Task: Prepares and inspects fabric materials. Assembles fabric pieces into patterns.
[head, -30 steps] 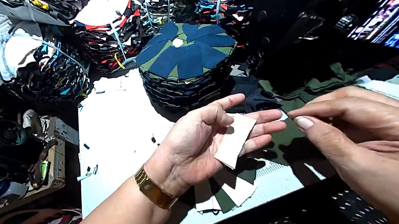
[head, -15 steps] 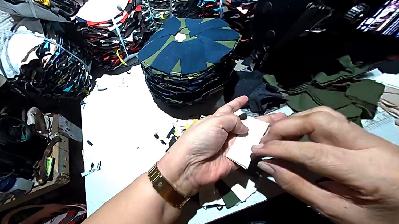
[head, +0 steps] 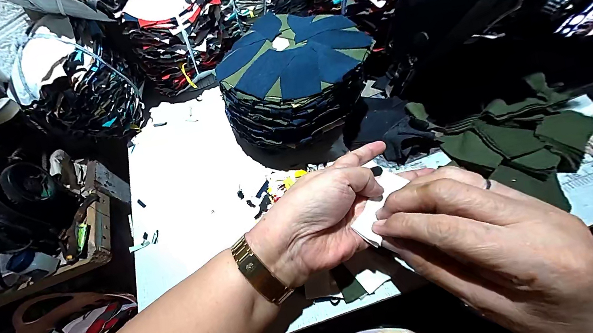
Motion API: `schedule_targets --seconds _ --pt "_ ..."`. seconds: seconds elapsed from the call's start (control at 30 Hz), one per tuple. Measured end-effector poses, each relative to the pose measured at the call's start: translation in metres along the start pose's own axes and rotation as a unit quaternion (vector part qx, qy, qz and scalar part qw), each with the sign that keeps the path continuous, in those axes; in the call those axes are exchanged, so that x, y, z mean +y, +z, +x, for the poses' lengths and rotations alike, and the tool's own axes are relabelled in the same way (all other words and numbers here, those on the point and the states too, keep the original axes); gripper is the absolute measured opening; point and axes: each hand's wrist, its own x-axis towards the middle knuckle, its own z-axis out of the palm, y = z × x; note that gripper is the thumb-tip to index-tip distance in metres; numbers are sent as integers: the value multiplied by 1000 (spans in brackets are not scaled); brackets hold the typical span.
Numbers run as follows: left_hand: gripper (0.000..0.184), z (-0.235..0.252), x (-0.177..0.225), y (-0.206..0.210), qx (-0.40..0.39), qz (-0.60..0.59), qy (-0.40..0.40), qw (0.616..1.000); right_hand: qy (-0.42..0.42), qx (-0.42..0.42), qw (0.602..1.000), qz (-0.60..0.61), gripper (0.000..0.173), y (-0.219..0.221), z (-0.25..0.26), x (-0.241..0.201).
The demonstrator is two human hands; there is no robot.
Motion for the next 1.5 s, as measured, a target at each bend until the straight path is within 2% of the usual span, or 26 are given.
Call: schedule_targets --seconds 0.5,0.63,0.83,1.03,1.2,1.33,1.43,1.5 --pt "54 -1 0 1 6 21 6 1000 30 7 999 34 16 -1 2 -1" --pt "51 -1 1 3 13 13 6 1000 60 32 998 14 17 4 3 -3" --pt "41 1 5 -2 -43 1 41 998 118 101 987 -46 17 -9 7 7" --pt "28 2 6 -4 -68 81 57 993 127 114 985 14 12 -16 5 16" --pt "14 0 6 -5 -109 196 71 972 109 131 984 50 12 -15 6 13" --pt "10 -1 6 -5 -133 211 76 965 101 150 982 61 12 -16 8 11" --pt "7 -2 6 -5 -98 209 95 968 145 162 971 101 15 -16 7 11" --pt "6 -2 5 -7 -77 220 121 965 230 168 942 177 24 -15 4 8"
